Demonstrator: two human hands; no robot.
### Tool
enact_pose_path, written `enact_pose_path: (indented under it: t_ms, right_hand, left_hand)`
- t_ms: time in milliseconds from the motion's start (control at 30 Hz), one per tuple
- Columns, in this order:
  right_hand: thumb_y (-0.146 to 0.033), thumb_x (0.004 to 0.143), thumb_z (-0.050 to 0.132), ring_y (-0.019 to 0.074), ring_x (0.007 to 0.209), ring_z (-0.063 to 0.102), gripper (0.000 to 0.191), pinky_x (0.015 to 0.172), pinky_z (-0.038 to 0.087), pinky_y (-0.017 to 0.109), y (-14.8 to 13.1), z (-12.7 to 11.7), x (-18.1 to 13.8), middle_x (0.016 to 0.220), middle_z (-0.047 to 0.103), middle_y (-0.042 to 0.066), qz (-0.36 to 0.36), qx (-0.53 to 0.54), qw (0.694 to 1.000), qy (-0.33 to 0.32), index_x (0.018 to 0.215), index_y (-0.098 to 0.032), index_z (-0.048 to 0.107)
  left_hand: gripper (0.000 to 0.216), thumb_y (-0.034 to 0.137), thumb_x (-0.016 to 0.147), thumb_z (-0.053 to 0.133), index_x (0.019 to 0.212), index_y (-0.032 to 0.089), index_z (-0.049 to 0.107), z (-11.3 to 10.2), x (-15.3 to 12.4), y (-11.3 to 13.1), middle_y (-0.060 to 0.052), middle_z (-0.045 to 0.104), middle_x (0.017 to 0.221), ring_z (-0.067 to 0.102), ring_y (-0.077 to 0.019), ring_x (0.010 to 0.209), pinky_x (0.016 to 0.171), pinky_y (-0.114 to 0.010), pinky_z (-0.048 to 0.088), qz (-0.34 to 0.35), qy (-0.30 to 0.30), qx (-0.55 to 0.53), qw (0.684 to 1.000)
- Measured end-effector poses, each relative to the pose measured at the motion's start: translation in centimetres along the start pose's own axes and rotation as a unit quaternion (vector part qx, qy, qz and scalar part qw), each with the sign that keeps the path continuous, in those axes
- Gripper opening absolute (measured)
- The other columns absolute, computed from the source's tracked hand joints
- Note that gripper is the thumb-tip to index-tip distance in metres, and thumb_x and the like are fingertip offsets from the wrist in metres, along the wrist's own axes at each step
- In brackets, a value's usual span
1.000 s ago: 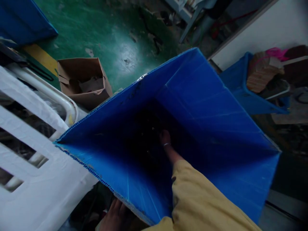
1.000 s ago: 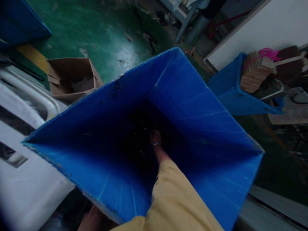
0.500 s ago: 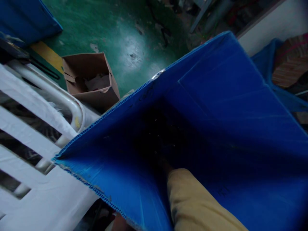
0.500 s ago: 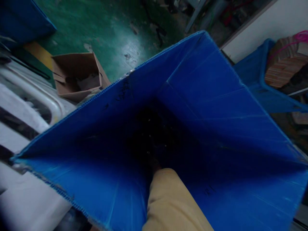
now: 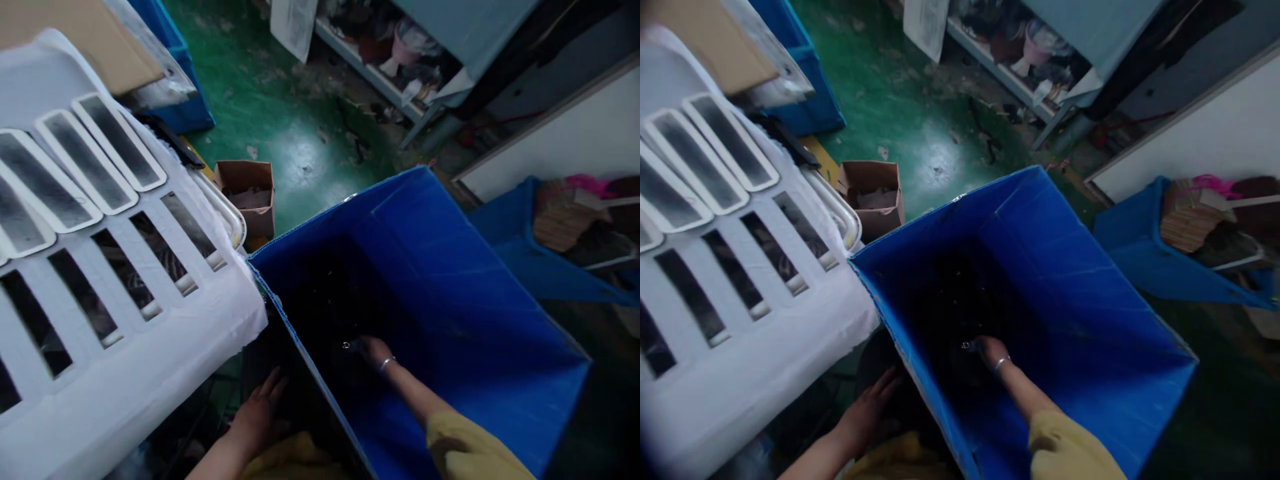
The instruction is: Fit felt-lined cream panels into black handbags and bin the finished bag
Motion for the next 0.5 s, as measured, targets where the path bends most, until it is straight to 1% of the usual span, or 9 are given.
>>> enact_pose_path:
  t_ms: [33, 67, 133, 200, 300, 367, 400, 467, 500]
  right_hand:
    - [-0.007, 0.071, 0.059, 0.0192, 0.084, 0.062, 0.020, 0.077, 0.050, 0.032, 0.3, -2.0, -1.5, 0.085, 0.066, 0.004, -0.018, -0.006, 1.000, 0.009, 0.085, -0.020, 0.068]
    - [-0.007, 0.071, 0.056, 0.0194, 0.086, 0.062, 0.025, 0.079, 0.049, 0.032, 0.3, -4.1, -3.0, 0.087, 0.065, 0.005, -0.045, -0.003, 0.999, 0.030, 0.087, -0.021, 0.069]
    - [-0.010, 0.073, 0.050, 0.0192, 0.091, 0.061, 0.031, 0.084, 0.048, 0.032, -0.8, -8.7, -6.2, 0.094, 0.064, 0.006, -0.120, 0.028, 0.987, 0.104, 0.095, -0.023, 0.068]
    - [-0.014, 0.075, 0.048, 0.0197, 0.095, 0.061, 0.030, 0.088, 0.047, 0.034, -3.1, -13.6, -9.8, 0.101, 0.064, 0.007, -0.201, 0.077, 0.955, 0.203, 0.098, -0.023, 0.066]
    - [-0.023, 0.077, 0.055, 0.0228, 0.100, 0.061, 0.024, 0.095, 0.045, 0.039, -7.3, -20.2, -15.6, 0.100, 0.067, 0.007, -0.270, 0.114, 0.894, 0.338, 0.099, -0.025, 0.065]
    - [-0.029, 0.079, 0.058, 0.0248, 0.104, 0.060, 0.021, 0.098, 0.043, 0.042, -10.1, -23.6, -19.3, 0.101, 0.068, 0.006, -0.311, 0.140, 0.852, 0.398, 0.098, -0.028, 0.065]
    - [-0.032, 0.081, 0.056, 0.0252, 0.105, 0.060, 0.019, 0.097, 0.044, 0.042, -11.4, -25.0, -20.9, 0.103, 0.068, 0.006, -0.330, 0.162, 0.829, 0.422, 0.097, -0.029, 0.065]
    - [-0.038, 0.087, 0.047, 0.0256, 0.100, 0.063, 0.022, 0.089, 0.051, 0.042, -14.0, -27.0, -23.6, 0.103, 0.068, 0.008, -0.357, 0.202, 0.785, 0.465, 0.096, -0.030, 0.065]
    - [-0.041, 0.089, 0.040, 0.0260, 0.095, 0.065, 0.028, 0.083, 0.054, 0.043, -15.5, -27.4, -24.7, 0.100, 0.069, 0.009, -0.372, 0.196, 0.771, 0.478, 0.098, -0.030, 0.064]
  left_hand:
    - [0.070, 0.022, 0.068, 0.065, 0.134, 0.024, 0.043, 0.4, -0.8, 0.2, -0.008, 0.024, 0.151, 0.038, -0.0327, 0.129, 0.102, -0.045, 0.037, -0.008, 0.011, 0.012, 1.000]
    - [0.072, 0.020, 0.067, 0.063, 0.135, 0.023, 0.043, 0.8, -1.7, 0.4, -0.008, 0.022, 0.152, 0.036, -0.0332, 0.131, 0.103, -0.045, 0.036, -0.017, 0.023, 0.023, 0.999]
    - [0.072, 0.020, 0.066, 0.058, 0.136, 0.019, 0.042, 1.3, -3.7, 1.3, -0.010, 0.025, 0.151, 0.034, -0.0316, 0.133, 0.105, -0.044, 0.033, -0.021, 0.052, 0.032, 0.998]
    - [0.074, 0.020, 0.064, 0.056, 0.136, 0.013, 0.041, 1.3, -6.0, 2.5, -0.014, 0.029, 0.148, 0.033, -0.0286, 0.133, 0.108, -0.039, 0.030, 0.003, 0.087, 0.017, 0.996]
    - [0.072, 0.021, 0.066, 0.055, 0.136, 0.008, 0.041, 0.6, -9.5, 4.5, -0.016, 0.035, 0.145, 0.035, -0.0256, 0.132, 0.110, -0.035, 0.028, 0.065, 0.172, -0.017, 0.983]
    - [0.069, 0.022, 0.068, 0.054, 0.135, 0.012, 0.042, -0.3, -11.8, 5.4, -0.014, 0.040, 0.143, 0.040, -0.0259, 0.130, 0.107, -0.036, 0.034, 0.119, 0.251, -0.055, 0.959]
    - [0.069, 0.023, 0.068, 0.055, 0.135, 0.015, 0.042, -0.8, -12.9, 5.8, -0.013, 0.042, 0.142, 0.044, -0.0264, 0.127, 0.103, -0.037, 0.040, 0.150, 0.291, -0.078, 0.942]
    - [0.069, 0.026, 0.069, 0.058, 0.136, 0.023, 0.041, -2.3, -15.4, 6.3, -0.011, 0.045, 0.140, 0.050, -0.0281, 0.120, 0.092, -0.039, 0.050, 0.209, 0.362, -0.119, 0.900]
    - [0.071, 0.028, 0.070, 0.060, 0.137, 0.025, 0.039, -3.1, -16.9, 6.5, -0.011, 0.046, 0.139, 0.051, -0.0292, 0.120, 0.090, -0.040, 0.051, 0.233, 0.396, -0.127, 0.879]
Point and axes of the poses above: each hand's wrist, its own x-axis towards the middle knuckle, its own z-axis out of the palm, y = z × x, the point moved 3 cm from there along x, towards the middle knuckle
